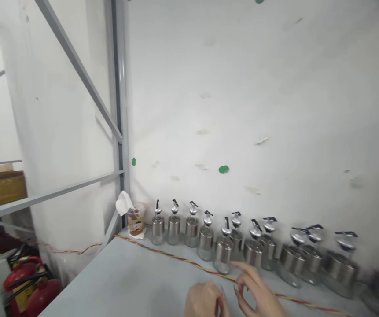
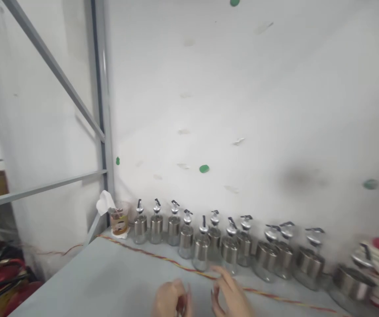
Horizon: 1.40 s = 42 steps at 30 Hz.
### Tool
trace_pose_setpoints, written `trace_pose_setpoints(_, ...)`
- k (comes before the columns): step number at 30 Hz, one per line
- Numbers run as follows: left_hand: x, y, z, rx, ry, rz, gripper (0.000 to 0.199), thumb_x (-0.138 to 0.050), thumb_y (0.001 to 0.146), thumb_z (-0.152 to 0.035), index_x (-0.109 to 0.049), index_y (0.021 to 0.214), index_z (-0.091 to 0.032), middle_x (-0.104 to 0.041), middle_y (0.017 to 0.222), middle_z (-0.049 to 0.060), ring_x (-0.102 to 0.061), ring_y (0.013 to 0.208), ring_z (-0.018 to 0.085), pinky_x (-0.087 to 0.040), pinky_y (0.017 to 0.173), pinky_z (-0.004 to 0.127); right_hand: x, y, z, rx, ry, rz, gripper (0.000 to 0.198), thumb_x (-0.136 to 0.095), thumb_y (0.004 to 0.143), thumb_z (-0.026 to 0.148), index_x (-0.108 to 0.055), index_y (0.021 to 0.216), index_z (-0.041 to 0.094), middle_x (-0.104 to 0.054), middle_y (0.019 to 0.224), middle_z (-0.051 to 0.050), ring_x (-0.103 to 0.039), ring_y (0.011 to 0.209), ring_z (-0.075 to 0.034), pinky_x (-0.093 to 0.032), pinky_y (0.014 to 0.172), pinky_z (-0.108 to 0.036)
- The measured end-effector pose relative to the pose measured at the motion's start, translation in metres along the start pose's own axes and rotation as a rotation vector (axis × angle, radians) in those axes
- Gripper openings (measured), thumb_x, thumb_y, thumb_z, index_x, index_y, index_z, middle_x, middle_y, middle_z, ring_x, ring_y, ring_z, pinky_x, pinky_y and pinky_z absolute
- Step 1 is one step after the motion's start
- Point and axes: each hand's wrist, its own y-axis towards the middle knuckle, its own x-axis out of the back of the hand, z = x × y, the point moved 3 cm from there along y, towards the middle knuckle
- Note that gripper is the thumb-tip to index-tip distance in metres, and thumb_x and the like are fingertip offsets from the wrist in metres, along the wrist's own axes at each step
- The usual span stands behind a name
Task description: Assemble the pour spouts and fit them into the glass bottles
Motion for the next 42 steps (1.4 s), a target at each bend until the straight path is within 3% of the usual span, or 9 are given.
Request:
trace_pose_setpoints(2,0.001,0.002,-0.006,0.000,-0.047,0.001,0.018,-0.048,0.066,-0.010,-0.041,0.054,-0.023,-0.042,0.036,-0.006,-0.044,0.031,0.009,-0.033,0.035,0.021,0.000,-0.029,-0.027,-0.044,-0.023,0.019,0.009,-0.051,0.068,0.018,-0.052,0.066,0.027,-0.056,0.102,-0.007,-0.055,0.096,-0.022,-0.047,0.077,-0.034)
trace_pose_setpoints(6,0.001,0.005,-0.009,0.119,-0.253,-0.006,0.013,-0.039,0.076,-0.012,-0.044,0.068,-0.021,-0.044,0.048,-0.006,-0.045,0.038,0.009,-0.037,0.041,0.019,0.013,-0.056,-0.050,-0.214,-0.004,-0.196,0.019,-0.049,0.067,0.016,-0.054,0.081,0.027,-0.055,0.078,-0.002,-0.057,0.062,-0.017,-0.050,0.061,-0.031)
trace_pose_setpoints(9,-0.006,0.002,0.000,0.228,-0.347,0.045,0.016,-0.035,0.078,-0.011,-0.048,0.081,-0.020,-0.051,0.064,-0.001,-0.052,0.051,0.011,-0.044,0.050,0.022,0.024,-0.059,-0.049,-0.279,0.000,-0.375,0.034,-0.039,0.068,0.010,-0.052,0.094,0.026,-0.052,0.082,-0.003,-0.056,0.066,-0.017,-0.049,0.064,-0.032)
trace_pose_setpoints(14,-0.019,-0.006,0.018,0.252,-0.346,0.206,0.013,-0.042,0.076,-0.014,-0.048,0.085,-0.021,-0.052,0.073,0.001,-0.052,0.050,0.010,-0.048,0.049,0.022,0.042,-0.054,-0.043,-0.329,-0.035,-0.379,0.034,-0.037,0.072,0.010,-0.051,0.098,0.026,-0.048,0.093,-0.005,-0.055,0.077,-0.017,-0.047,0.073,-0.032)
trace_pose_setpoints(18,-0.022,-0.008,0.020,0.276,-0.368,0.290,0.017,-0.045,0.077,-0.021,-0.045,0.094,-0.021,-0.050,0.074,0.000,-0.054,0.056,0.012,-0.050,0.053,0.024,0.090,-0.048,-0.066,-0.397,-0.236,-0.575,0.033,-0.042,0.073,0.019,-0.047,0.106,0.021,-0.044,0.108,-0.009,-0.043,0.106,-0.022,-0.033,0.093,-0.039)
trace_pose_setpoints(24,-0.020,-0.004,0.013,0.233,-0.369,0.319,0.023,-0.043,0.080,-0.022,-0.038,0.103,-0.021,-0.048,0.073,-0.002,-0.053,0.056,0.012,-0.048,0.053,0.025,0.184,-0.050,-0.148,-0.736,-0.443,-0.893,0.063,-0.051,0.061,0.027,-0.035,0.117,0.004,-0.045,0.113,-0.023,-0.037,0.108,-0.032,-0.029,0.090,-0.045)
trace_pose_setpoints(31,-0.024,-0.004,0.014,0.231,-0.407,0.354,0.023,-0.041,0.081,-0.022,-0.036,0.104,-0.021,-0.048,0.074,-0.002,-0.054,0.057,0.012,-0.048,0.054,0.025,0.222,-0.053,-0.198,-0.854,-0.400,-0.879,0.044,-0.053,0.062,0.036,-0.051,0.098,0.011,-0.060,0.089,-0.016,-0.053,0.085,-0.030,-0.038,0.073,-0.041)
trace_pose_setpoints(36,-0.021,-0.001,0.010,0.251,-0.397,0.360,0.021,-0.039,0.082,-0.023,-0.039,0.102,-0.019,-0.050,0.073,-0.001,-0.056,0.057,0.012,-0.049,0.053,0.023,0.215,-0.051,-0.178,-0.832,-0.368,-0.974,0.038,-0.055,0.065,0.038,-0.055,0.091,0.011,-0.062,0.081,-0.015,-0.054,0.083,-0.030,-0.036,0.075,-0.045)
trace_pose_setpoints(42,-0.018,0.001,0.004,0.160,-0.357,0.314,0.025,-0.042,0.081,-0.023,-0.046,0.105,-0.018,-0.055,0.079,0.003,-0.058,0.058,0.011,-0.050,0.056,0.022,0.185,-0.047,-0.084,-0.528,-0.157,-1.213,0.050,-0.055,0.072,0.041,-0.043,0.112,0.015,-0.049,0.114,-0.013,-0.046,0.104,-0.023,-0.035,0.088,-0.037)
